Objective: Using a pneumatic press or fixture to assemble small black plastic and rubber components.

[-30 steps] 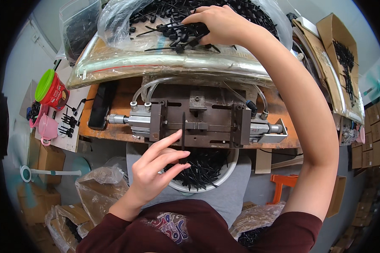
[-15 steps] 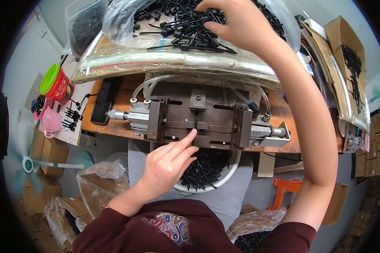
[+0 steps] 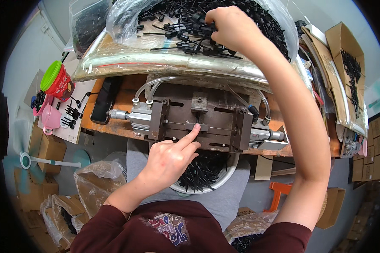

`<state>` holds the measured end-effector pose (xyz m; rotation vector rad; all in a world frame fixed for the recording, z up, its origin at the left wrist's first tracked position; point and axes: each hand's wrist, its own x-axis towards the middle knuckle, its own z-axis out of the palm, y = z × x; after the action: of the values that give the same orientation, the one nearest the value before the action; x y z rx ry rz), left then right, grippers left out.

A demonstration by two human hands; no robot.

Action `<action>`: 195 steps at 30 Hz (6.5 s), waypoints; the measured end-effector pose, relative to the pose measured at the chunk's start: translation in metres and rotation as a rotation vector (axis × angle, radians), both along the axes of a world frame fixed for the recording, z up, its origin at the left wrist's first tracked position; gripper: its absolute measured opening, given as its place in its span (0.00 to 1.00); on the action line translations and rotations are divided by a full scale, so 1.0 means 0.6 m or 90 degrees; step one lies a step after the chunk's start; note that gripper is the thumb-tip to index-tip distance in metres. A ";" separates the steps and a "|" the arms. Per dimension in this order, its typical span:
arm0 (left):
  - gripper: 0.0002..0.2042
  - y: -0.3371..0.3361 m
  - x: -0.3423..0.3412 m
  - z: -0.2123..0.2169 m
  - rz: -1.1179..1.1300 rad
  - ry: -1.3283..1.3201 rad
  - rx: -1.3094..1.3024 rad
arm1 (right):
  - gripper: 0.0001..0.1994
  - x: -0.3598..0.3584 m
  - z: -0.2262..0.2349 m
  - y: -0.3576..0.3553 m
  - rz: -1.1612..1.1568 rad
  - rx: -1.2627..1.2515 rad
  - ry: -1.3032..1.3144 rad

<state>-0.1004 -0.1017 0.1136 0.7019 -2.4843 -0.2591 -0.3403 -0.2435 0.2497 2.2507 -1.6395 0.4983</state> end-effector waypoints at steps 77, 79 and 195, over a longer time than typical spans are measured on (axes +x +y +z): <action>0.14 -0.035 0.065 0.082 -0.037 0.197 0.122 | 0.14 0.097 -0.064 0.199 -0.014 -0.081 -0.243; 0.13 -0.021 0.049 0.065 -0.075 0.164 0.085 | 0.13 0.057 -0.035 0.124 0.083 -0.184 -0.138; 0.15 0.001 0.069 -0.009 -0.135 0.373 0.198 | 0.13 0.149 -0.217 0.343 0.000 0.024 -0.173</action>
<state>-0.0591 -0.1010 0.1082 0.3991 -1.9652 -0.8183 -0.2508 -0.0380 0.1196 2.2918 -1.7881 0.8111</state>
